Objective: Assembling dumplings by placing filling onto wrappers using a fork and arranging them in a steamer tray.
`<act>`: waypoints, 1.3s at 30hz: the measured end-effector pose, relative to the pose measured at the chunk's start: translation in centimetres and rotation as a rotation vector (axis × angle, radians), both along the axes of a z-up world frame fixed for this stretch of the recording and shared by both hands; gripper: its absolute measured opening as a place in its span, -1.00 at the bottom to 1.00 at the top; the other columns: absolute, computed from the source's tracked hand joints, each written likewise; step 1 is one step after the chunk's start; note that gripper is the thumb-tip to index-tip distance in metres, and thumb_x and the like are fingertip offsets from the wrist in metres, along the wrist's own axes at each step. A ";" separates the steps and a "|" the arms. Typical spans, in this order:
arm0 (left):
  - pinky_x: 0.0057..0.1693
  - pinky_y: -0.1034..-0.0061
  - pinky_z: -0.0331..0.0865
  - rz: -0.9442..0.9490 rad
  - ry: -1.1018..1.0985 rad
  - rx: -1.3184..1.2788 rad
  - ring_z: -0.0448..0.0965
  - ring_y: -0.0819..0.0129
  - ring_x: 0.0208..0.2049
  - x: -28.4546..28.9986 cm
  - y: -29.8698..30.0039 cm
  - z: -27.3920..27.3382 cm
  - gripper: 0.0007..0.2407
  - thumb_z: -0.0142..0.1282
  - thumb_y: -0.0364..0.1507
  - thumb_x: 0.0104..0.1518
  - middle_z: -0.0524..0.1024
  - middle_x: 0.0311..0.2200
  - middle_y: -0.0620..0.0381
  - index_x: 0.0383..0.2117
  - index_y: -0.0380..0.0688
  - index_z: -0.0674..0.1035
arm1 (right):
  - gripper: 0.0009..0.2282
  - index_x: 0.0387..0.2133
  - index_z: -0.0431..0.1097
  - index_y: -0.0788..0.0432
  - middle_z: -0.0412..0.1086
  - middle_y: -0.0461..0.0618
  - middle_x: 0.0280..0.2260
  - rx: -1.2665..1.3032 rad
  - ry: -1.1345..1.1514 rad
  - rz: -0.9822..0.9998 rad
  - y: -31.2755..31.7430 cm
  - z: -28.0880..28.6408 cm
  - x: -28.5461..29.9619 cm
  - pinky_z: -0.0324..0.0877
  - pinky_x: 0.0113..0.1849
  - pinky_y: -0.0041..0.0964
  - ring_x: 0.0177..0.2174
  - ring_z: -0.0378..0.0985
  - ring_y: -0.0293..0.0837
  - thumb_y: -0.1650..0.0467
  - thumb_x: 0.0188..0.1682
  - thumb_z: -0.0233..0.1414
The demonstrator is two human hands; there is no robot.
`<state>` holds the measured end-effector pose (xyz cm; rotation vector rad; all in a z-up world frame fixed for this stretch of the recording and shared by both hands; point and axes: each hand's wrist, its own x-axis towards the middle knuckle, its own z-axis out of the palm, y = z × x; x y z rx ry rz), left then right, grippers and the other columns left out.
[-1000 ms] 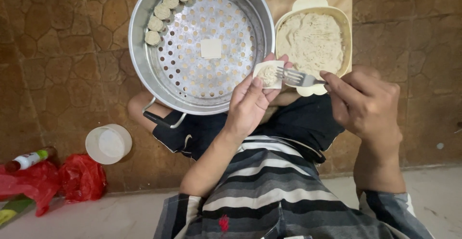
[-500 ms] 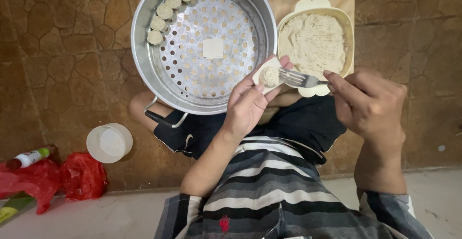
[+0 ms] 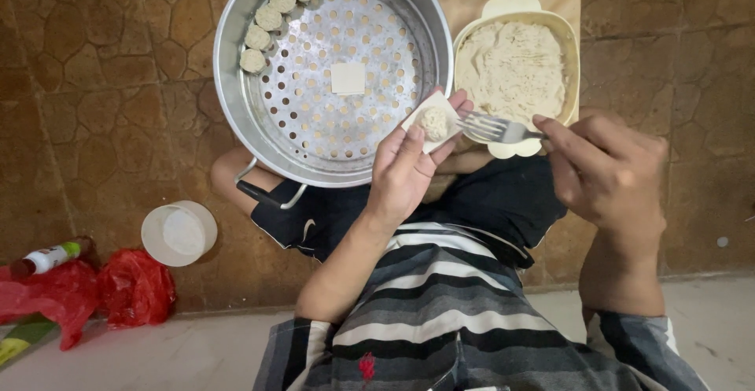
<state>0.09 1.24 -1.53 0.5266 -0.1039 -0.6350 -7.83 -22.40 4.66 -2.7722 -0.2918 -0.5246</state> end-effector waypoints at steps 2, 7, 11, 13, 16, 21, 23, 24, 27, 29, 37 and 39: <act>0.50 0.20 0.20 -0.012 -0.016 -0.007 0.20 -0.05 0.42 0.0 -0.1 -0.1 -0.56 -0.30 -0.50 0.42 0.13 0.39 -0.38 0.40 -0.40 0.08 | -0.81 -0.18 0.71 0.29 0.38 -0.02 -0.53 -0.057 -0.033 0.014 0.4 -0.1 0.1 0.18 -0.50 -0.34 -0.55 0.31 -0.18 0.66 -0.04 0.29; 0.49 0.19 0.19 -0.004 0.010 -0.007 0.18 -0.02 0.42 -0.1 -0.2 0.1 -0.56 -0.31 -0.51 0.41 0.13 0.39 -0.37 0.40 -0.43 0.06 | -0.79 -0.17 0.71 0.26 0.43 -0.07 -0.49 -0.139 -0.035 0.026 1.4 1.0 0.5 0.25 -0.35 -0.31 -0.54 0.32 -0.18 0.63 -0.06 0.28; 0.46 0.26 0.22 0.005 0.028 -0.023 0.17 -0.03 0.43 -0.3 -0.2 0.3 -0.56 -0.31 -0.51 0.41 0.12 0.40 -0.35 0.40 -0.41 0.08 | -0.80 -0.20 0.69 0.32 0.35 -0.03 -0.53 -0.039 -0.004 0.034 1.4 1.3 0.5 0.29 -0.36 -0.27 -0.47 0.38 -0.09 0.65 -0.09 0.27; 0.49 0.19 0.16 -0.007 0.029 -0.039 0.16 -0.05 0.43 -0.3 -0.2 0.4 -0.56 -0.32 -0.51 0.40 0.10 0.40 -0.37 0.39 -0.43 0.07 | -0.78 -0.19 0.68 0.29 0.41 -0.04 -0.50 -0.094 -0.011 0.036 1.5 1.5 0.7 0.32 -0.30 -0.26 -0.44 0.44 -0.08 0.62 -0.11 0.26; 0.52 0.13 0.09 -0.034 0.052 -0.086 0.15 -0.07 0.43 -0.3 -0.2 0.3 -0.56 -0.28 -0.51 0.38 0.12 0.39 -0.34 0.38 -0.39 0.12 | -0.76 -0.20 0.66 0.29 0.39 -0.03 -0.51 -0.062 -0.014 0.032 1.6 1.6 0.8 0.30 -0.33 -0.24 -0.48 0.40 -0.09 0.63 -0.15 0.23; 0.44 0.19 0.17 -0.051 0.060 -0.073 0.21 -0.12 0.38 -0.4 -0.2 0.5 -0.47 -0.28 -0.58 0.21 0.15 0.35 -0.43 0.38 -0.45 0.09 | -0.77 -0.20 0.63 0.24 0.35 -0.06 -0.51 -0.045 -0.020 0.034 2.1 2.3 1.1 0.23 -0.37 -0.24 -0.53 0.32 -0.08 0.61 -0.14 0.22; 0.44 0.19 0.18 -0.055 0.067 -0.078 0.23 -0.11 0.37 -0.2 -0.2 0.3 -0.51 -0.29 -0.53 0.28 0.16 0.35 -0.43 0.38 -0.45 0.11 | -0.75 -0.18 0.63 0.23 0.36 -0.08 -0.50 -0.059 -0.020 0.020 1.7 1.7 0.9 0.24 -0.35 -0.25 -0.52 0.32 -0.09 0.60 -0.15 0.22; 0.44 0.19 0.19 -0.055 0.084 -0.085 0.24 -0.10 0.37 -0.4 -0.1 0.2 -0.54 -0.31 -0.47 0.34 0.17 0.35 -0.43 0.37 -0.44 0.13 | -0.73 -0.17 0.64 0.21 0.36 -0.09 -0.50 -0.075 -0.010 0.011 1.5 1.3 0.5 0.25 -0.33 -0.25 -0.51 0.33 -0.10 0.60 -0.16 0.23; 0.45 0.20 0.20 -0.049 0.089 -0.096 0.25 -0.12 0.36 -0.5 -0.3 0.0 -0.57 -0.30 -0.49 0.38 0.18 0.34 -0.42 0.36 -0.46 0.14 | -0.75 -0.16 0.64 0.23 0.37 -0.08 -0.51 -0.087 -0.001 0.012 1.5 1.3 0.5 0.16 -0.44 -0.29 -0.61 0.23 -0.17 0.60 -0.12 0.23; 0.44 0.18 0.20 -0.047 0.085 -0.112 0.25 -0.13 0.36 -0.2 -0.5 -0.2 -0.57 -0.30 -0.50 0.38 0.17 0.34 -0.44 0.36 -0.45 0.14 | -0.76 -0.17 0.65 0.24 0.37 -0.08 -0.52 -0.078 -0.029 0.016 1.5 1.3 0.7 0.18 -0.43 -0.29 -0.59 0.26 -0.17 0.61 -0.12 0.23; 0.42 0.22 0.20 -0.048 0.132 -0.194 0.23 -0.07 0.37 -0.2 -1.0 -0.9 -0.55 -0.30 -0.48 0.38 0.21 0.31 -0.40 0.37 -0.46 0.11 | -0.74 -0.19 0.62 0.23 0.37 -0.07 -0.51 -0.026 -0.024 -0.003 2.2 2.0 1.0 0.21 -0.49 -0.27 -0.61 0.30 -0.15 0.64 -0.15 0.19; 0.40 0.24 0.24 -0.041 0.130 -0.175 0.26 -0.08 0.35 -0.2 -1.0 -0.8 -0.57 -0.29 -0.47 0.39 0.21 0.32 -0.40 0.35 -0.48 0.15 | -0.75 -0.20 0.61 0.20 0.37 -0.07 -0.52 -0.026 0.011 -0.030 2.3 2.1 0.9 0.20 -0.51 -0.26 -0.63 0.27 -0.15 0.61 -0.15 0.19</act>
